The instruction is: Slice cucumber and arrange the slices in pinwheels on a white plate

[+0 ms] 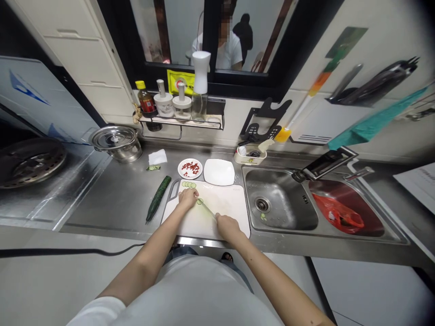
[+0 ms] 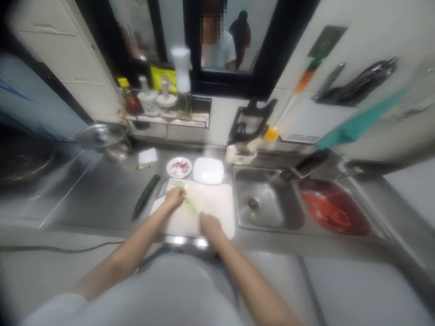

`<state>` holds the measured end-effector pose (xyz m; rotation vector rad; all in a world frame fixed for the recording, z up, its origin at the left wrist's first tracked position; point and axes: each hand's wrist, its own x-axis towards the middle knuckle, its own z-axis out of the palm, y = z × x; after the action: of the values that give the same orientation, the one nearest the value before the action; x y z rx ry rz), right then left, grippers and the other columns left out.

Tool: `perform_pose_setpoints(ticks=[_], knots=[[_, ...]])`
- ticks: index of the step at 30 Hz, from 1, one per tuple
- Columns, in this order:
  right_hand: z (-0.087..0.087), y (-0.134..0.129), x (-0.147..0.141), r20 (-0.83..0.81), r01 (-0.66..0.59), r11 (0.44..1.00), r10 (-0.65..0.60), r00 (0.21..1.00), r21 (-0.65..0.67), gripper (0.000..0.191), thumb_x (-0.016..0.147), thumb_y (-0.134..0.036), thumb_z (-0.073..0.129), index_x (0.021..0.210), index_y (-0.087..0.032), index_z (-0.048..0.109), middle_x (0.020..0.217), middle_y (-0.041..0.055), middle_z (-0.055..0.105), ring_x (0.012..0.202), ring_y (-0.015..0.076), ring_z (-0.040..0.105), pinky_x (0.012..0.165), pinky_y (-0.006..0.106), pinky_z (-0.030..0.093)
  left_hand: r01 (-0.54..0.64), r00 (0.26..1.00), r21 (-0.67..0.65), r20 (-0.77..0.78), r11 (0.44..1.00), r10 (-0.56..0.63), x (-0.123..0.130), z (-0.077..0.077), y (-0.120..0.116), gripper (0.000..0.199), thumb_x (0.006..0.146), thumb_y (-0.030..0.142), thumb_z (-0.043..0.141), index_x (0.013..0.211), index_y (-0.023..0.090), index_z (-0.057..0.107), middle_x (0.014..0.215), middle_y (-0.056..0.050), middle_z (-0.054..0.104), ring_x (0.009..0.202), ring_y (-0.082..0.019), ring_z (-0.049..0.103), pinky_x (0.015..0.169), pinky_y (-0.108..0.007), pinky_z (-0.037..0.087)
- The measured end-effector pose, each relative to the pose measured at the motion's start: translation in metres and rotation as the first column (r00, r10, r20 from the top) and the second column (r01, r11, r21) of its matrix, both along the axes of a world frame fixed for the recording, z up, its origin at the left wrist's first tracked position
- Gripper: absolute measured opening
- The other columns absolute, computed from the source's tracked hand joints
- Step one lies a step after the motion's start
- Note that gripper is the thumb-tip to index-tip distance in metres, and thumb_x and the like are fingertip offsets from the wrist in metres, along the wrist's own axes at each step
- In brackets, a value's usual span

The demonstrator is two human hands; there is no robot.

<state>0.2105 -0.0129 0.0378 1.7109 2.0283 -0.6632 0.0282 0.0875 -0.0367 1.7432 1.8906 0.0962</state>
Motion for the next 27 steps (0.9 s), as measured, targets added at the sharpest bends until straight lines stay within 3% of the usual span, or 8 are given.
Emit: perform_pose_setpoints(ticks=[8, 17, 22, 27], knots=[[0.004, 0.0, 0.001, -0.004, -0.002, 1.0, 0.002, 1.0, -0.023, 0.032, 0.091, -0.011, 0.04, 0.12, -0.015, 0.054, 0.107, 0.0175, 0.067, 0.101, 0.0229, 0.066, 0.077, 0.031, 0.046, -0.005, 1.0, 0.006, 0.006, 1.0, 0.005, 0.001, 0.002, -0.002, 0.015, 0.079, 0.026, 0.065, 0.093, 0.026, 0.069, 0.107, -0.002, 0.071, 0.107, -0.021, 0.06, 0.09, -0.033, 0.039], [0.004, -0.017, 0.01, -0.002, -0.001, 1.0, 0.001, 1.0, -0.023, 0.034, 0.092, -0.01, 0.034, 0.12, -0.013, 0.053, 0.103, 0.0169, 0.068, 0.098, 0.0243, 0.066, 0.071, 0.029, 0.044, 0.056, 0.998, 0.008, -0.03, 0.998, -0.056, 0.002, 0.012, -0.011, 0.021, 0.085, 0.026, 0.055, 0.101, 0.026, 0.07, 0.114, -0.005, 0.068, 0.109, -0.023, 0.057, 0.091, -0.035, 0.038], [-0.003, -0.026, 0.021, -0.036, 0.057, 0.998, -0.058, 0.998, -0.01, 0.03, 0.094, -0.015, 0.036, 0.116, -0.015, 0.055, 0.102, 0.0146, 0.069, 0.095, 0.0221, 0.065, 0.069, 0.027, 0.041, 0.148, 0.985, 0.104, -0.101, 0.984, -0.137, 0.009, 0.012, -0.031, 0.027, 0.089, 0.03, 0.05, 0.107, 0.023, 0.069, 0.116, -0.01, 0.063, 0.113, -0.026, 0.052, 0.095, -0.039, 0.034], [-0.015, -0.032, 0.033, -0.134, 0.178, 0.982, -0.168, 0.977, 0.064, 0.025, 0.097, -0.025, 0.037, 0.112, -0.019, 0.056, 0.099, 0.0091, 0.07, 0.09, 0.0182, 0.064, 0.066, 0.024, 0.034, 0.106, 0.992, 0.16, -0.086, 0.981, -0.093, 0.014, 0.006, -0.04, 0.027, 0.091, 0.029, 0.047, 0.107, 0.022, 0.068, 0.112, -0.01, 0.062, 0.111, -0.025, 0.051, 0.095, -0.037, 0.034]])
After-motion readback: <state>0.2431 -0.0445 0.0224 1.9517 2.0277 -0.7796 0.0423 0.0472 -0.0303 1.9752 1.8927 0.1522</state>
